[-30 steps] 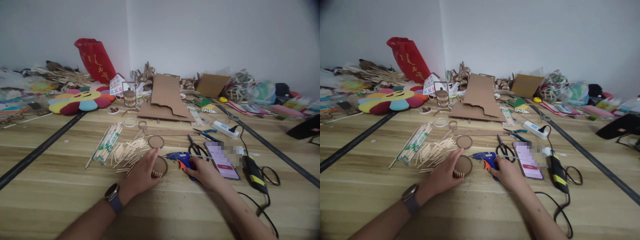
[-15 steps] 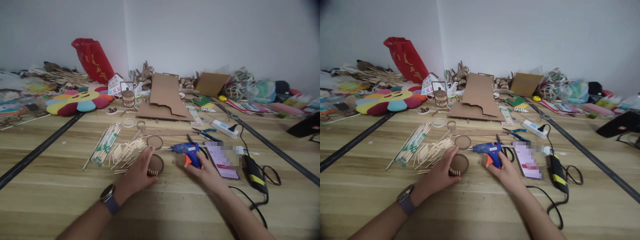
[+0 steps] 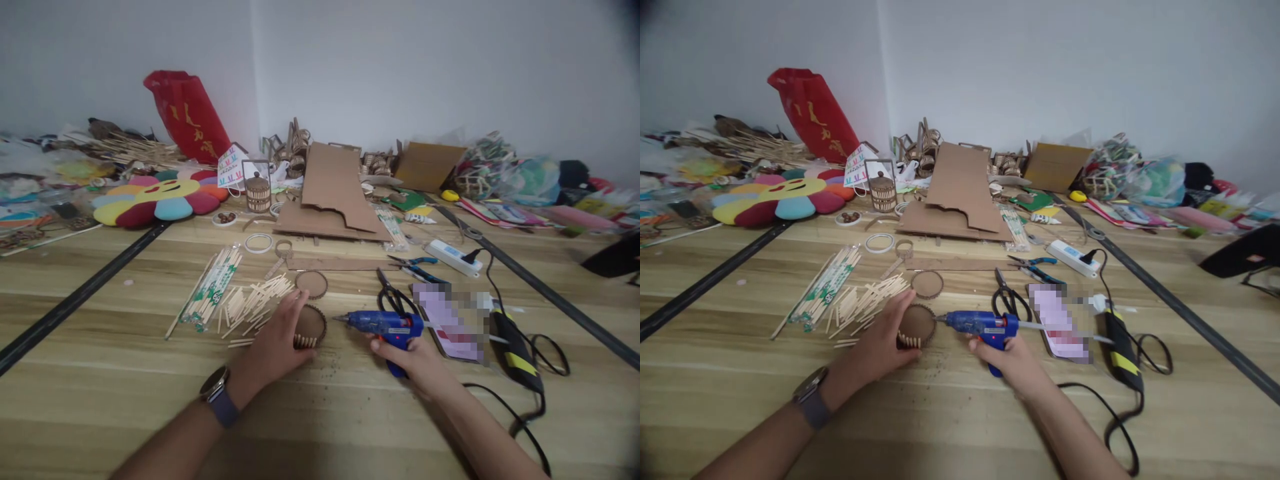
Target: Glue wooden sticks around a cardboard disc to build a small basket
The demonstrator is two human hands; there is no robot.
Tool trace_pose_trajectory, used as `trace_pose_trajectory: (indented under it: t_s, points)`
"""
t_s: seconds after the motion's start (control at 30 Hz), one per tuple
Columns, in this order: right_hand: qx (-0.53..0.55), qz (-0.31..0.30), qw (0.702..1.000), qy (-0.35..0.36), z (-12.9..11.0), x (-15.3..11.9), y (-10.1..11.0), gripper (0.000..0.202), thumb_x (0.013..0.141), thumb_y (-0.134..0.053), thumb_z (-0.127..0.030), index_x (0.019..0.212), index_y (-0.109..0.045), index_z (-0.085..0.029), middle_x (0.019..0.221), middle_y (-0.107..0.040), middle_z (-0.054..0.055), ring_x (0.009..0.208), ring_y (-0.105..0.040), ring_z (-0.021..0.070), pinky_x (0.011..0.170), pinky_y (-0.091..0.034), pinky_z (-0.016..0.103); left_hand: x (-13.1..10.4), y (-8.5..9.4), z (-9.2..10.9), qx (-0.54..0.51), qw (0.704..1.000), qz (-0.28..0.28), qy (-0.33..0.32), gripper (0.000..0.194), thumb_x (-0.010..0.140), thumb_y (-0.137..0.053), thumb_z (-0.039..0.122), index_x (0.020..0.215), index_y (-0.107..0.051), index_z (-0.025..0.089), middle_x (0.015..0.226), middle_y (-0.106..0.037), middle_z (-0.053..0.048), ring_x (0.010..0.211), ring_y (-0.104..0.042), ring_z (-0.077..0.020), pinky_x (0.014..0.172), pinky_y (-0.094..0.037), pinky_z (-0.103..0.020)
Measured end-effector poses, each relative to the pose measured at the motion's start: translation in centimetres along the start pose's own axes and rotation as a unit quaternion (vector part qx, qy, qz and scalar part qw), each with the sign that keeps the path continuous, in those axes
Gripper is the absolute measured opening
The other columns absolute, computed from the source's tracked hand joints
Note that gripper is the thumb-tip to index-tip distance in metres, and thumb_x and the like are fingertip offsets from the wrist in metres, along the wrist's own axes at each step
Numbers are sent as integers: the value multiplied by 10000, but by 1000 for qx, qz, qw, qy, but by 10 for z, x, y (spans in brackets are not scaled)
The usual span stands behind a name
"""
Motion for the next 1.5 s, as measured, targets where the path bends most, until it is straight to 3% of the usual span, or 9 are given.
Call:
trace_pose_trajectory:
  t_s: [0.2, 0.3, 0.4, 0.73, 1.5]
  points:
    - [-168, -60, 980, 90, -12, 3, -12, 412, 700, -749, -575, 889, -776, -210, 969, -776, 70, 904, -700, 275, 859, -560, 391, 3, -1, -1, 3, 1000, 6, -4, 1007, 694, -753, 95, 1516, -188, 232, 1550, -360, -187, 1455, -346, -358, 1174, -346, -574]
    - [-201, -104, 969, 95, -5, 4, -16, 469, 748, -692, -584, 1012, -775, -206, 1028, -777, 78, 941, -712, 288, 902, -555, 416, 3, 0, -4, 3, 1000, 24, -11, 982, 694, -726, 85, 1510, -200, 228, 1525, -391, -183, 1443, -366, -349, 1168, -350, -575]
    - [-221, -136, 962, 88, 1, 2, -19, 488, 785, -638, -611, 1011, -782, -203, 990, -787, 75, 930, -721, 296, 877, -571, 414, 4, 1, -6, 9, 999, 40, -7, 974, 688, -725, 96, 1504, -211, 225, 1506, -407, -184, 1432, -379, -356, 1162, -350, -584]
    - [-272, -137, 943, 135, -7, -2, -25, 435, 839, -569, -563, 944, -765, -189, 921, -777, 85, 853, -726, 288, 772, -587, 369, 5, 1, -5, 5, 999, 50, -17, 986, 698, -704, 111, 1527, -184, 235, 1467, -438, -171, 1395, -418, -352, 1137, -381, -578]
    - [-313, -91, 926, 187, -4, -2, -28, 374, 818, -634, -546, 929, -751, -208, 969, -770, 110, 915, -721, 295, 847, -573, 381, 6, 3, -3, 12, 1000, 21, -4, 974, 701, -705, 111, 1526, -203, 238, 1429, -473, -171, 1359, -456, -358, 1122, -389, -584]
Point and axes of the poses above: each hand's wrist, its own x-axis towards the middle knuckle, its own y-axis out of the back of the hand, z = x × y, the point moved 4 cm from there along x, towards the middle knuckle
